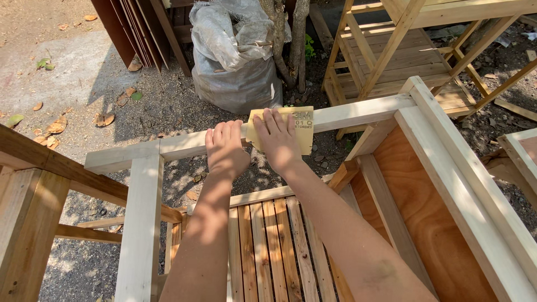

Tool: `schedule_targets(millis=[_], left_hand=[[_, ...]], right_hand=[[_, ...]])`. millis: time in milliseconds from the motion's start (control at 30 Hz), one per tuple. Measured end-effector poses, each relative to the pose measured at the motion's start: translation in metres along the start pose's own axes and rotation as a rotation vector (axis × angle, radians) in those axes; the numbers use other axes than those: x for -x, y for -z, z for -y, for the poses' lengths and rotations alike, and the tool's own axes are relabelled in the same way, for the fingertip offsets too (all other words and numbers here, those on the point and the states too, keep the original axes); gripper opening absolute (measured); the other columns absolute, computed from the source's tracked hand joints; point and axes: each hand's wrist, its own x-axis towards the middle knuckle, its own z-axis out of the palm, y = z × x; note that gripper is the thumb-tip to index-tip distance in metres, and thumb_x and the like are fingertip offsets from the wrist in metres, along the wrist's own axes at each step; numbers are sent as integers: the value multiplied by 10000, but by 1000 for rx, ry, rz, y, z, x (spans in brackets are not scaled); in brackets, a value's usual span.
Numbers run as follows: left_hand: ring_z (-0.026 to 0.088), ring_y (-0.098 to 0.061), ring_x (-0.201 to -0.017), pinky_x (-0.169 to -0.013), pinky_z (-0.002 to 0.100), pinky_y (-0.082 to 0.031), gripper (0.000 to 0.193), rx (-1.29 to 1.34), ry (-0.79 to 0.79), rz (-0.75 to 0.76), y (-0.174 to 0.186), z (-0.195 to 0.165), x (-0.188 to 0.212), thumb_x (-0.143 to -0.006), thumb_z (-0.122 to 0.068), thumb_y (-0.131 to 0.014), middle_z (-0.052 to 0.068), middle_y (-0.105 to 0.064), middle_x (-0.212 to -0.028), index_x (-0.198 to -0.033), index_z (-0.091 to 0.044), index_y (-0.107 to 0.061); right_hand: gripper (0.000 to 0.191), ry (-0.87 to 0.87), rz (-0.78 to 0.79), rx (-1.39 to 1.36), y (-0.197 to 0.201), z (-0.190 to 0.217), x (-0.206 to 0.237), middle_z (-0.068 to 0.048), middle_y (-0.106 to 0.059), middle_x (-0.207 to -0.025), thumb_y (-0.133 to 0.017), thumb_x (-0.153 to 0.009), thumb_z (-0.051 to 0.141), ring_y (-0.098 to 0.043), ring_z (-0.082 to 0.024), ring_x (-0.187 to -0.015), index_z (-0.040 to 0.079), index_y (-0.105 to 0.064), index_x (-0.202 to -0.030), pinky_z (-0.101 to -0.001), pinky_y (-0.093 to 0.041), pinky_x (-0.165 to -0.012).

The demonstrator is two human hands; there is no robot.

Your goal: The person sands a light-colored wooden frame using a sanding block. They move the block along the top and side edges of the frame, applying even pressure to smooth the surface.

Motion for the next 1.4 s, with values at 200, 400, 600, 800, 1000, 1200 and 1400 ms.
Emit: schedule_targets(millis=[200, 400, 600, 800, 1000, 1200, 1400], left_hand=[[294, -423, -1396, -1226, 545, -189, 749, 12, 30, 53, 3, -7, -2, -683, -42, -645, 101, -534, -1415, -1418, -66, -497], [297, -370, -1427, -1222, 535, -150, 780, -1, 72, 117, -4, -7, -5, -691, -78, -651, 105, -499, -1450, -1446, -62, -452], [263, -234, -1545, -1271, 475, -102, 849, -25, 69, 223, 10, 12, -6, -796, -123, -629, 80, -346, -1622, -1579, -95, -302], [251, -100, -1552, -1243, 528, -85, 928, -418, 213, 441, 79, 47, 26, -890, -309, -665, 7, -100, -1718, -1637, -247, -118], [255, -132, -1580, -1275, 482, -145, 1028, -366, 318, 472, 109, 71, 49, -833, -354, -769, 4, -113, -1723, -1646, -261, -147], [263, -96, -1566, -1254, 503, -153, 1037, -352, 391, 446, 106, 83, 48, -833, -407, -762, 58, -78, -1704, -1623, -153, -140], [404, -107, -1566, -1191, 597, -266, 1072, -299, 585, 404, 108, 84, 50, -797, -339, -776, 197, -89, -1709, -1633, -62, -163]], right_hand=[[756, -388, -52, 139, 68, -152, 45, -188, -329, -1657, -646, -819, -90, -211, -403, -1558, 218, -488, -1491, -746, -66, -1187], [644, -525, 76, 173, 37, -54, 2, -189, -305, -1627, -674, -852, 26, -180, -371, -1545, 135, -462, -1450, -730, -16, -1179], [762, -136, 7, 41, 7, 32, -10, -188, -306, -1633, -706, -807, 9, -227, -378, -1543, 162, -412, -1494, -708, -38, -1201], [794, -531, 42, 84, 62, -112, 31, -208, -149, -1670, -637, -817, -77, -43, -507, -1526, 297, -449, -1492, -776, -2, -1122], [493, -495, -83, 151, 24, -27, -6, -251, -281, -1655, -685, -897, -13, -123, -479, -1569, 179, -587, -1341, -780, 26, -1150], [631, -26, -206, -55, -23, 86, -26, -236, -425, -1576, -683, -890, 1, -308, -391, -1525, 63, -470, -1481, -736, -70, -1242], [748, -372, -65, 84, 34, -57, 13, -203, -264, -1656, -647, -838, -49, -163, -420, -1550, 221, -461, -1510, -701, 15, -1194]])
